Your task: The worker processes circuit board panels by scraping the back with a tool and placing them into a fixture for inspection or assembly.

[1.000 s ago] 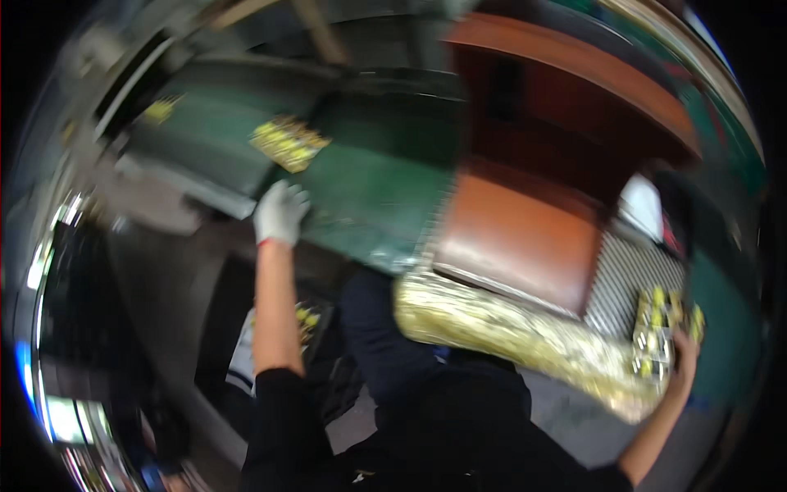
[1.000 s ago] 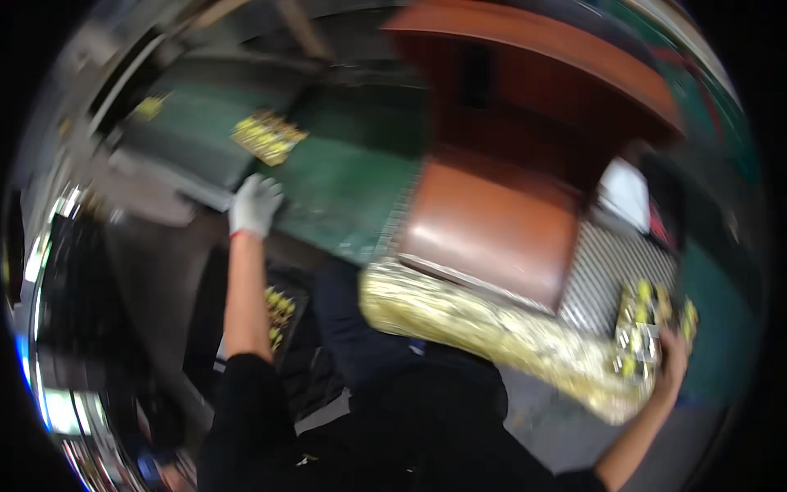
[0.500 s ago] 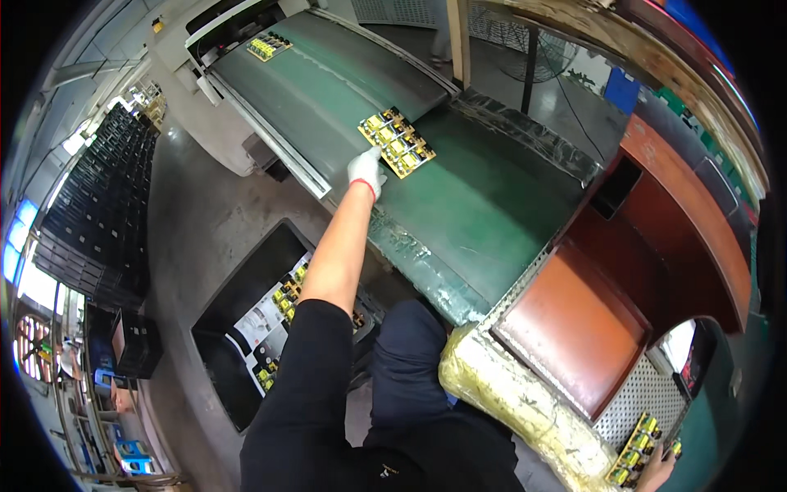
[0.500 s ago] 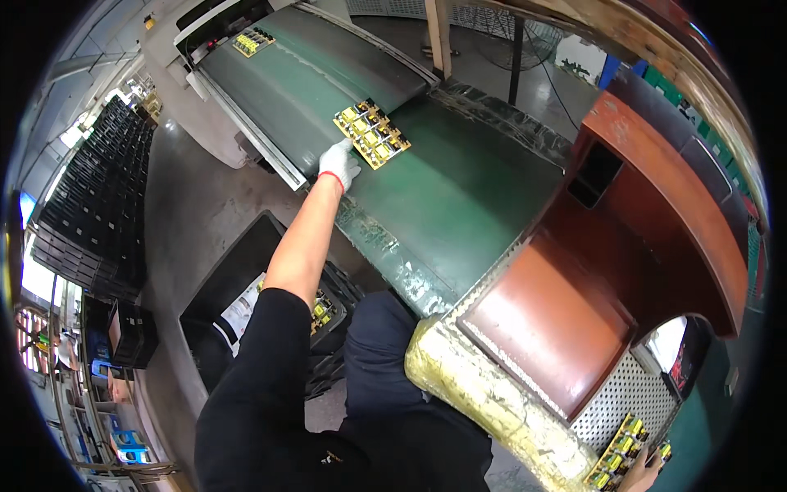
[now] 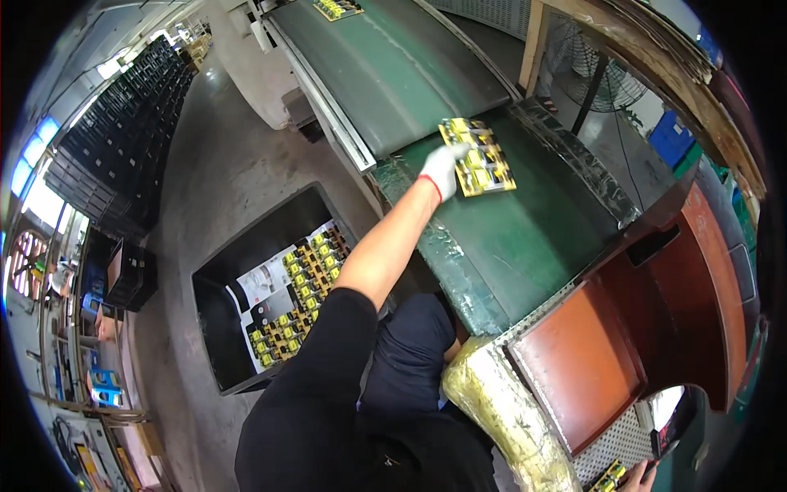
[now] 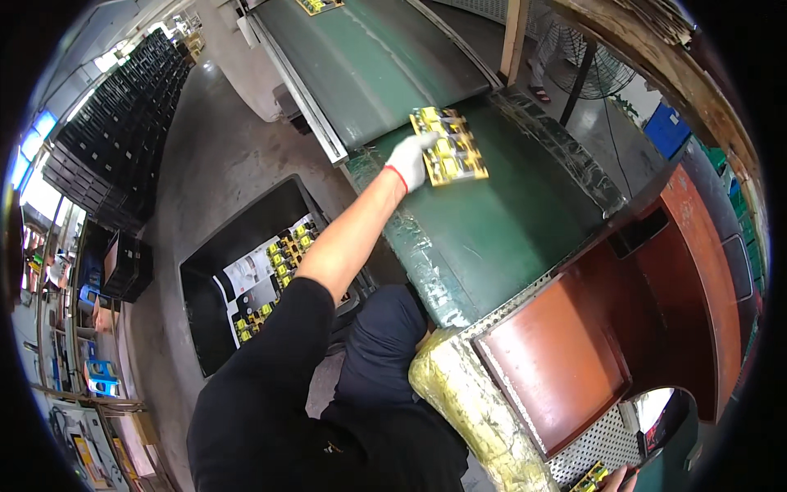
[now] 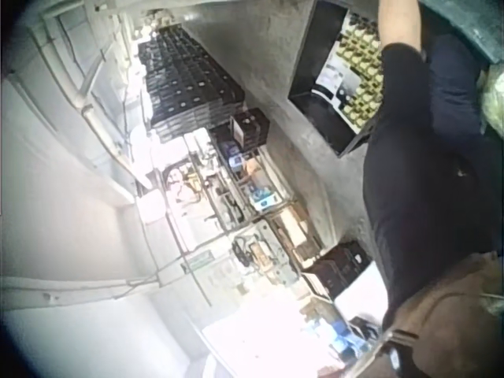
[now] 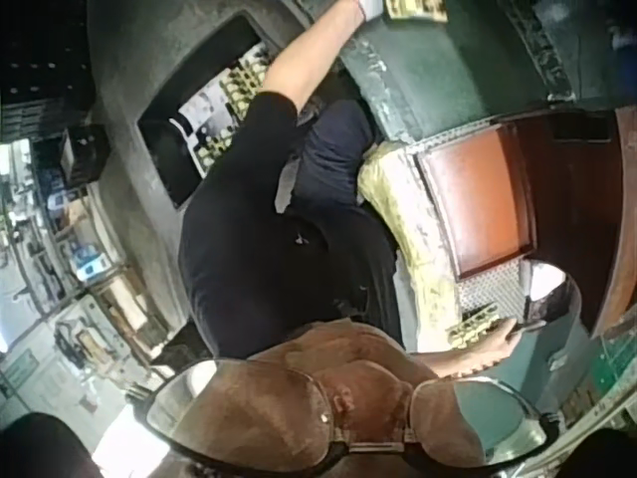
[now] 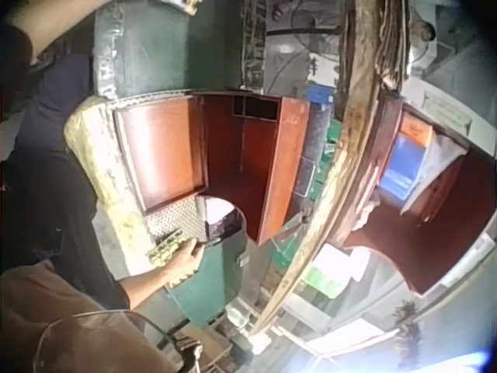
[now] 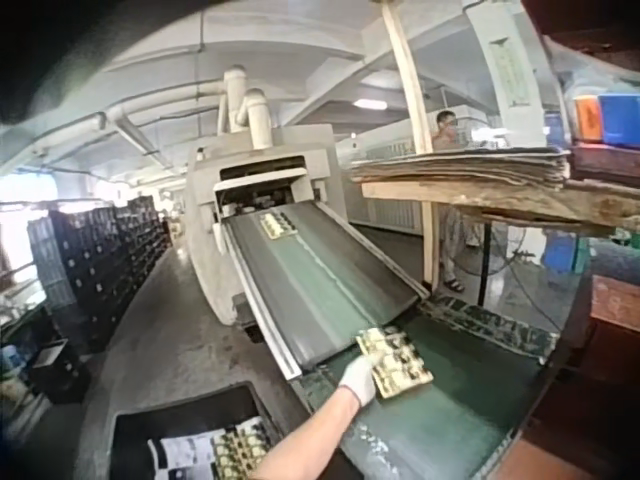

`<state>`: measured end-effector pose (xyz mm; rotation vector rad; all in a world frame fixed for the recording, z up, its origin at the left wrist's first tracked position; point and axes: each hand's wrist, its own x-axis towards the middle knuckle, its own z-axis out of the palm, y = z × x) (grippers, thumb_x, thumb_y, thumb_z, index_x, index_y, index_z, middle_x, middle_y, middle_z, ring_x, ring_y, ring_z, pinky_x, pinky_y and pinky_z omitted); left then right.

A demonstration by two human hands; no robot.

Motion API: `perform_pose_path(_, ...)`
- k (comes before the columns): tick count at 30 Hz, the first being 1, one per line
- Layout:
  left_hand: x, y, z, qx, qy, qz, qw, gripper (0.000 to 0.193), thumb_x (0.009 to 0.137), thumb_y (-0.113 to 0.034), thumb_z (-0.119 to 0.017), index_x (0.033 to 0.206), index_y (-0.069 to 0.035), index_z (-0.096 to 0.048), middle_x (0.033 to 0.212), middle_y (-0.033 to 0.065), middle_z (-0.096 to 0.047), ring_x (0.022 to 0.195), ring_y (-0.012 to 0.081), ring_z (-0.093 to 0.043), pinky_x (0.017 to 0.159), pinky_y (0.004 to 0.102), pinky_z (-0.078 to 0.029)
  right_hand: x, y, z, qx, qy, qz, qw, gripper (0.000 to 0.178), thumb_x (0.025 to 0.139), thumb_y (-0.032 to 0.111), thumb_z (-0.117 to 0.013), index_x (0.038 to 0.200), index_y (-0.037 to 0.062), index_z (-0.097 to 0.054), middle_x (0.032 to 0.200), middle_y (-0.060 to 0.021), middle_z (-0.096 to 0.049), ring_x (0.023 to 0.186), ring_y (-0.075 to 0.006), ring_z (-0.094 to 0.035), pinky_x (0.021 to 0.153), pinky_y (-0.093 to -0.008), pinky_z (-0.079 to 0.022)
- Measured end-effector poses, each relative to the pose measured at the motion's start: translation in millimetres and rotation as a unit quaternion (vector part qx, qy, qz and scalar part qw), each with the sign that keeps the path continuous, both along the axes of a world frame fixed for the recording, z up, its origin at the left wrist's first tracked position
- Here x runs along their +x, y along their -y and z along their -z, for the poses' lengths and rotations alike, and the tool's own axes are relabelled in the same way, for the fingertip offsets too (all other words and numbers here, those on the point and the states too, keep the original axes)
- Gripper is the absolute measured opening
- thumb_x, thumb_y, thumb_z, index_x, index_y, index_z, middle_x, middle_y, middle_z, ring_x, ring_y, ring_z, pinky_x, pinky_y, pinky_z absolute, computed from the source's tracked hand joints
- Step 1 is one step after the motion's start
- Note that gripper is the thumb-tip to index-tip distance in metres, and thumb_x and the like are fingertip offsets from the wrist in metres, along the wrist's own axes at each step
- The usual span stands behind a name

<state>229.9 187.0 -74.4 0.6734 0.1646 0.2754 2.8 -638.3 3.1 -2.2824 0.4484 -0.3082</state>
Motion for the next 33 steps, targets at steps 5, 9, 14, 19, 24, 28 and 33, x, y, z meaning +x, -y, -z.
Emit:
perform_pose_path(5,-88,130,-41,-0.028,0.021,0.175,0.984,0.046,0.106,-0.015,-0.069,0.148,0.0,-0.059,0.138,0.0159,-0.074,0.125,0.0319,-0.074,0.111,0.0506,-0.06,-32,-96,-44,0.107,0.006,0.01,0.994,0.037,0.106,0.019,-0.069,0.138,-0.0008,-0.069,0.075,0.0085,-0.048,0.061,-0.0037,-0.043,0.054,-0.0248,-0.034)
perform_pose_path(9,-168,229,-75,0.025,0.008,0.184,0.982,0.049,0.109,-0.017,-0.064,0.152,0.002,-0.055,0.146,0.0179,-0.069,0.129,0.0315,-0.072,0.112,0.0507,-0.06,-23,-180,-57,0.286,0.003,-0.094,0.954,0.022,0.102,0.023,-0.072,0.109,0.0022,-0.068,0.077,0.0003,-0.064,0.061,-0.0072,-0.056,0.056,-0.0235,-0.041)
perform_pose_path(14,-251,330,-90,-0.003,-0.032,0.309,0.951,0.055,0.109,-0.015,-0.061,0.158,0.004,-0.045,0.148,0.0187,-0.066,0.132,0.0317,-0.07,0.112,0.0501,-0.06,-45,-215,-31,0.482,-0.052,-0.192,0.854,0.035,0.104,0.02,-0.077,0.129,-0.0023,-0.067,0.116,-0.0119,-0.076,0.094,-0.0152,-0.075,0.081,-0.0298,-0.061)
perform_pose_path(19,-280,415,-90,0.044,-0.064,0.399,0.914,0.057,0.11,-0.019,-0.061,0.159,0.004,-0.043,0.147,0.0201,-0.066,0.131,0.0319,-0.07,0.111,0.0497,-0.06,-85,-190,-17,0.634,-0.027,-0.15,0.758,0.04,0.102,0.015,-0.078,0.135,-0.0029,-0.066,0.119,-0.0111,-0.077,0.097,-0.0155,-0.075,0.087,-0.031,-0.063)
perform_pose_path(24,-276,448,-72,0.118,-0.07,0.482,0.866,0.061,0.112,-0.032,-0.062,0.157,0.005,-0.046,0.136,0.0217,-0.069,0.119,0.0305,-0.074,0.1,0.0472,-0.064,-112,-122,-31,0.554,-0.019,-0.056,0.83,0.045,0.095,0.013,-0.08,0.135,-0.0032,-0.067,0.115,-0.0092,-0.077,0.098,-0.0152,-0.075,0.09,-0.033,-0.063)
perform_pose_path(28,-251,436,-54,0.125,-0.067,0.547,0.825,0.065,0.111,-0.045,-0.063,0.151,0.005,-0.051,0.129,0.0228,-0.071,0.109,0.0315,-0.076,0.091,0.0454,-0.065,-130,-9,-20,0.473,0.027,-0.009,0.881,0.042,0.094,0.02,-0.082,0.128,-0.0018,-0.069,0.109,-0.0084,-0.078,0.091,-0.0159,-0.076,0.086,-0.0317,-0.063)
perform_pose_path(33,-213,395,-44,0.071,-0.065,0.46,0.883,0.067,0.109,-0.054,-0.064,0.143,0.004,-0.058,0.129,0.0261,-0.071,0.106,0.0376,-0.077,0.089,0.0471,-0.067,-144,99,-2,0.472,-0.013,0.05,0.88,0.029,0.098,0.022,-0.079,0.116,0.0007,-0.076,0.104,-0.0076,-0.078,0.096,-0.0164,-0.073,0.091,-0.0319,-0.058)
